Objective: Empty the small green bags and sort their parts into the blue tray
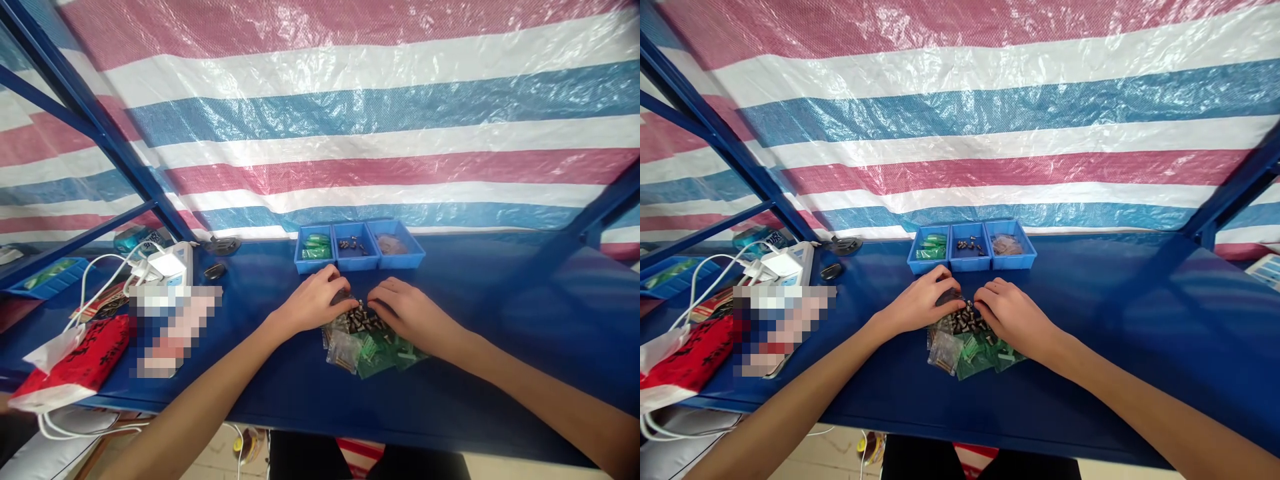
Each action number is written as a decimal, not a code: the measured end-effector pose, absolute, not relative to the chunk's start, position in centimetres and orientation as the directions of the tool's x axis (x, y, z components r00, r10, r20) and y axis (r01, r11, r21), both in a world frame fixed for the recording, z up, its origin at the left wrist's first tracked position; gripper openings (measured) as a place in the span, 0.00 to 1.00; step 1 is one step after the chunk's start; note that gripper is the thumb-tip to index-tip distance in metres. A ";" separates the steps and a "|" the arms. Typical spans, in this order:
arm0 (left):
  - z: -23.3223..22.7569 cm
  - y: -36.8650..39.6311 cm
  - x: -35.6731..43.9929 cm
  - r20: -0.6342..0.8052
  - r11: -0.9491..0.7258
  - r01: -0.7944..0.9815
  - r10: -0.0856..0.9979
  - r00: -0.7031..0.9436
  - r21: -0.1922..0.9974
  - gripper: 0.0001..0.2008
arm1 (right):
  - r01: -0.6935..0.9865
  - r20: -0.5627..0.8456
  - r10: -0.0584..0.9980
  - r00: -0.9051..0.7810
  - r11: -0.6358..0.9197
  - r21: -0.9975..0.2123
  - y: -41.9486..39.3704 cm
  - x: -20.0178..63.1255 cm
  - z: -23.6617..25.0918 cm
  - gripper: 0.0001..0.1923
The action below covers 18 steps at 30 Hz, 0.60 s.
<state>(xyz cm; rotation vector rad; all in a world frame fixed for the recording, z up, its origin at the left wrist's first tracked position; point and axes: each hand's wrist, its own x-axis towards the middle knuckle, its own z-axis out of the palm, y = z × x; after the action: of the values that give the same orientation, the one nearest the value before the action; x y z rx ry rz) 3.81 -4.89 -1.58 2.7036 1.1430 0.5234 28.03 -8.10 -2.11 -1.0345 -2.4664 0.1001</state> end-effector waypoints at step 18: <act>-1.6 -5.6 4.4 0.456 -0.864 0.498 0.475 0.752 0.078 0.15 | 0.561 0.438 0.770 -0.463 0.638 -0.528 -8.7 27.6 -1.8 0.10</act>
<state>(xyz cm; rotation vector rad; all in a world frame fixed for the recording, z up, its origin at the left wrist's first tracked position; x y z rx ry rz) 4.44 -5.62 -1.57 2.9857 0.8296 0.7567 27.65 -8.75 -1.80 -1.0333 -2.1946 0.4084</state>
